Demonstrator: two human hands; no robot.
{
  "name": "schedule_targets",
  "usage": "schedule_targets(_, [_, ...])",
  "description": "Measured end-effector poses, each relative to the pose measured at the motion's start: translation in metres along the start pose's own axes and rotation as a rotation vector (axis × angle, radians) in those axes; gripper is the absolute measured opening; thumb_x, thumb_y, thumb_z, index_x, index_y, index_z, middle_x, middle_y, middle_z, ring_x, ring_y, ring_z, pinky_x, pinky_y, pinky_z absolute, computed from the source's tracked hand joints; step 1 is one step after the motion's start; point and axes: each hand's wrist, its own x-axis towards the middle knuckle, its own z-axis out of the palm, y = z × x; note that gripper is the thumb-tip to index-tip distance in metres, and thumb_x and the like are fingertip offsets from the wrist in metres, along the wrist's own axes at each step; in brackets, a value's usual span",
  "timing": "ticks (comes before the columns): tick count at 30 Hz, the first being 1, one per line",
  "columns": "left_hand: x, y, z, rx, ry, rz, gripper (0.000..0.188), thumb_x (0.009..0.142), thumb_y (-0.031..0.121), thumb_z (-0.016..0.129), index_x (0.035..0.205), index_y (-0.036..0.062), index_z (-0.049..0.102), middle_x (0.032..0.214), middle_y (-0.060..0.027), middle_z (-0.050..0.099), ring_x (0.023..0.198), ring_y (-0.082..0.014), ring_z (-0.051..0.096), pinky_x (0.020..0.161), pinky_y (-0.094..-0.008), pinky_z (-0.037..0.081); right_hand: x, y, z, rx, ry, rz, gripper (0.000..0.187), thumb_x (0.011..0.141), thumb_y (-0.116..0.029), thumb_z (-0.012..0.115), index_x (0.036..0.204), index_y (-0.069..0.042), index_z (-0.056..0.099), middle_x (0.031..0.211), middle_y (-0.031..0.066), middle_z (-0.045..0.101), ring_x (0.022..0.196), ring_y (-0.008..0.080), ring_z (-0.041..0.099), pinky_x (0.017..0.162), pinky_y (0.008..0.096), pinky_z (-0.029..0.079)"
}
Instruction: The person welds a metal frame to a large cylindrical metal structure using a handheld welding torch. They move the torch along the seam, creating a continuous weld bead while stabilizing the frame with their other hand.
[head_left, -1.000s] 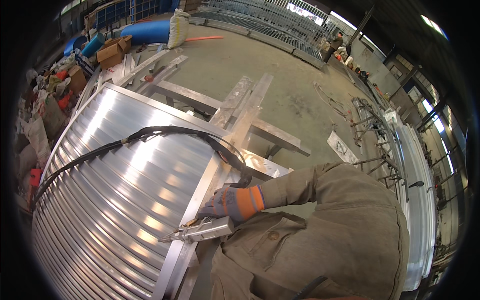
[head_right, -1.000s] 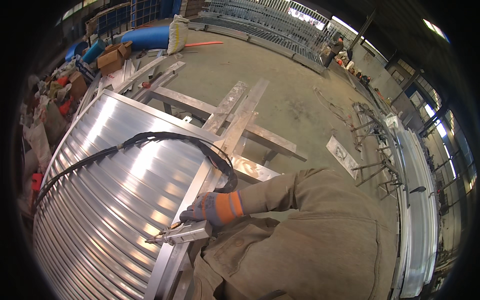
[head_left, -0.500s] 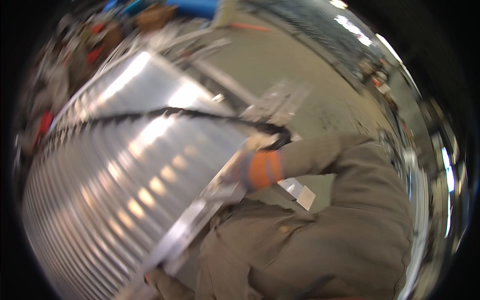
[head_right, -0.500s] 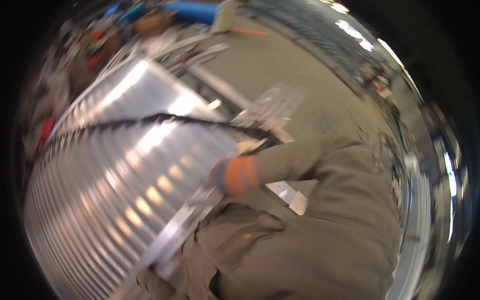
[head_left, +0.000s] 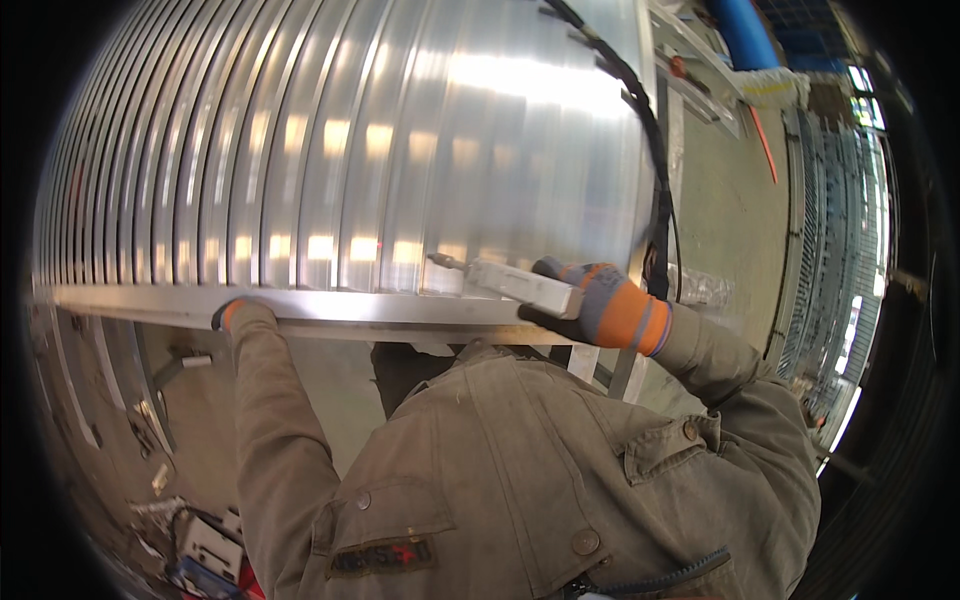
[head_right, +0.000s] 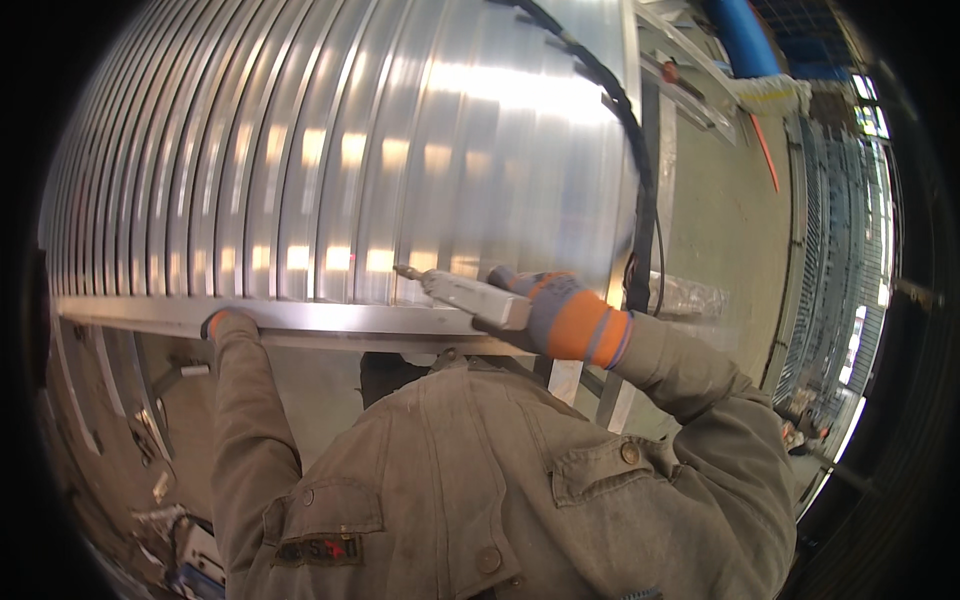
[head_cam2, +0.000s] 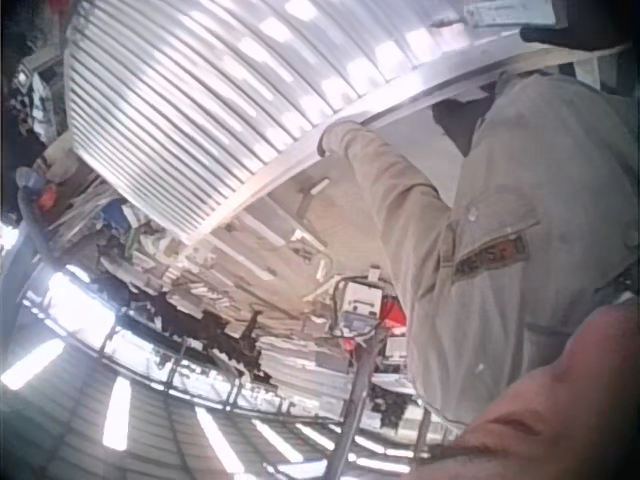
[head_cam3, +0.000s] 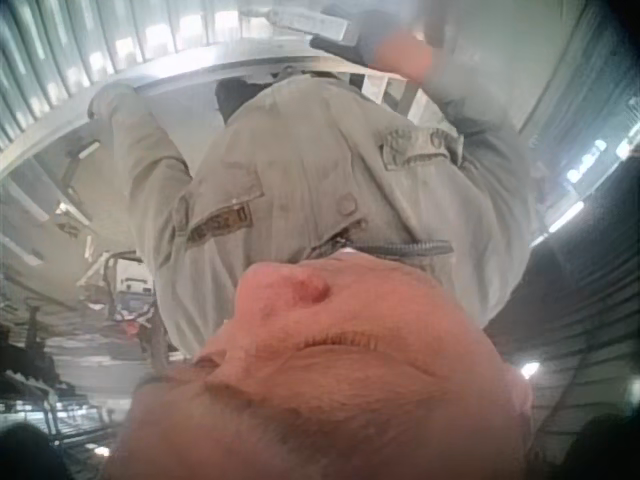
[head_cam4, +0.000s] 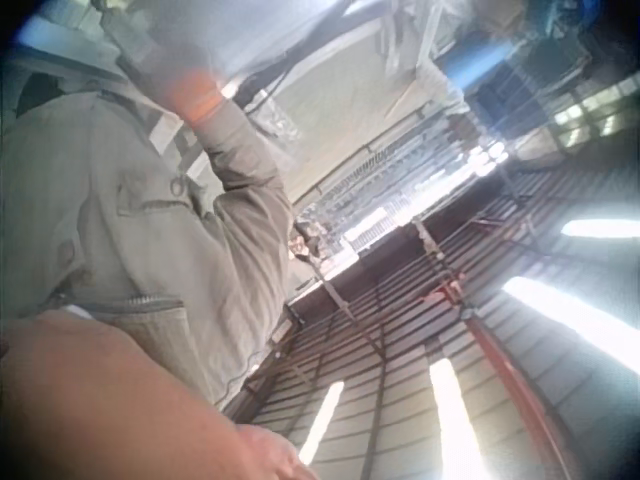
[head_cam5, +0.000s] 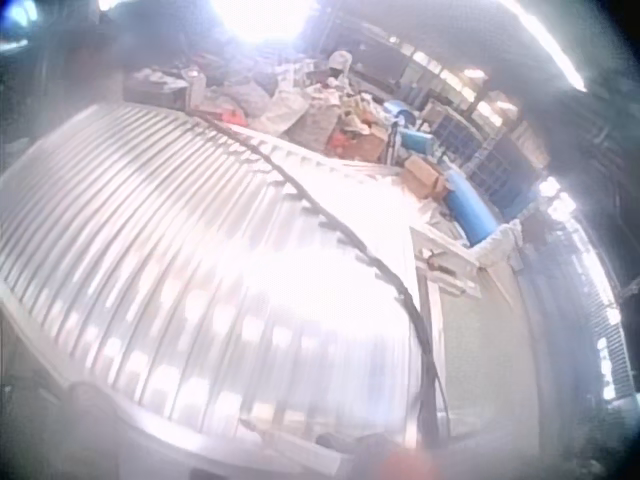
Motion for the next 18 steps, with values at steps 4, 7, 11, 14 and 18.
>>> schedule_targets(4, [0.013, -0.005, 0.01, -0.048, -0.046, -0.046, 0.041, 0.11, 0.036, 0.065, 0.145, 0.0186, 0.076, 0.151, -0.0049, 0.073, 0.137, -0.0245, 0.069, 0.113, -0.0533, 0.053, 0.047, -0.011, 0.003, 0.075, -0.178, -0.136, 0.052, 0.106, -0.052, 0.074, 0.129, -0.006, 0.066, 0.098, 0.0207, 0.076, 0.086, 0.0431, 0.076, 0.076, 0.0491, 0.059])
schedule_targets(7, [0.012, -0.01, 0.017, -0.106, -0.06, -0.102, 0.036, 0.109, 0.038, 0.067, 0.138, 0.0227, 0.08, 0.143, -0.0032, 0.077, 0.131, -0.0227, 0.072, 0.11, -0.0478, 0.057, 0.069, -0.021, -0.008, 0.149, -0.285, -0.151, 0.05, 0.107, -0.05, 0.074, 0.131, -0.006, 0.067, 0.1, 0.0198, 0.077, 0.085, 0.0407, 0.076, 0.077, 0.0469, 0.06])
schedule_targets(11, [0.005, -0.007, 0.018, -0.089, -0.062, -0.07, 0.033, 0.106, 0.037, 0.071, 0.134, 0.0244, 0.082, 0.137, 0.0, 0.08, 0.127, -0.02, 0.074, 0.104, -0.0455, 0.058, 0.096, -0.034, -0.018, 0.221, -0.382, -0.178, 0.06, 0.107, -0.059, 0.067, 0.139, -0.009, 0.068, 0.106, 0.0186, 0.08, 0.096, 0.0392, 0.078, 0.085, 0.0464, 0.061])
schedule_targets(14, [-0.004, -0.007, 0.019, -0.121, 0.083, -0.155, 0.033, 0.105, 0.036, 0.07, 0.132, 0.0217, 0.083, 0.135, -0.0004, 0.081, 0.125, -0.02, 0.075, 0.102, -0.0451, 0.058, 0.117, -0.04, -0.013, 0.284, -0.355, -0.236, 0.062, 0.108, -0.064, 0.063, 0.145, -0.013, 0.069, 0.11, 0.0178, 0.081, 0.101, 0.0394, 0.078, 0.089, 0.0461, 0.062])
schedule_targets(18, [-0.007, -0.004, 0.03, -0.078, 0.176, -0.149, 0.032, 0.105, 0.036, 0.07, 0.129, 0.0203, 0.084, 0.132, -0.0003, 0.082, 0.122, -0.0196, 0.076, 0.102, -0.0461, 0.057, 0.145, -0.037, -0.003, 0.315, -0.42, -0.265, 0.054, 0.11, -0.058, 0.064, 0.143, -0.016, 0.073, 0.11, 0.0172, 0.082, 0.098, 0.0368, 0.078, 0.089, 0.0436, 0.061])
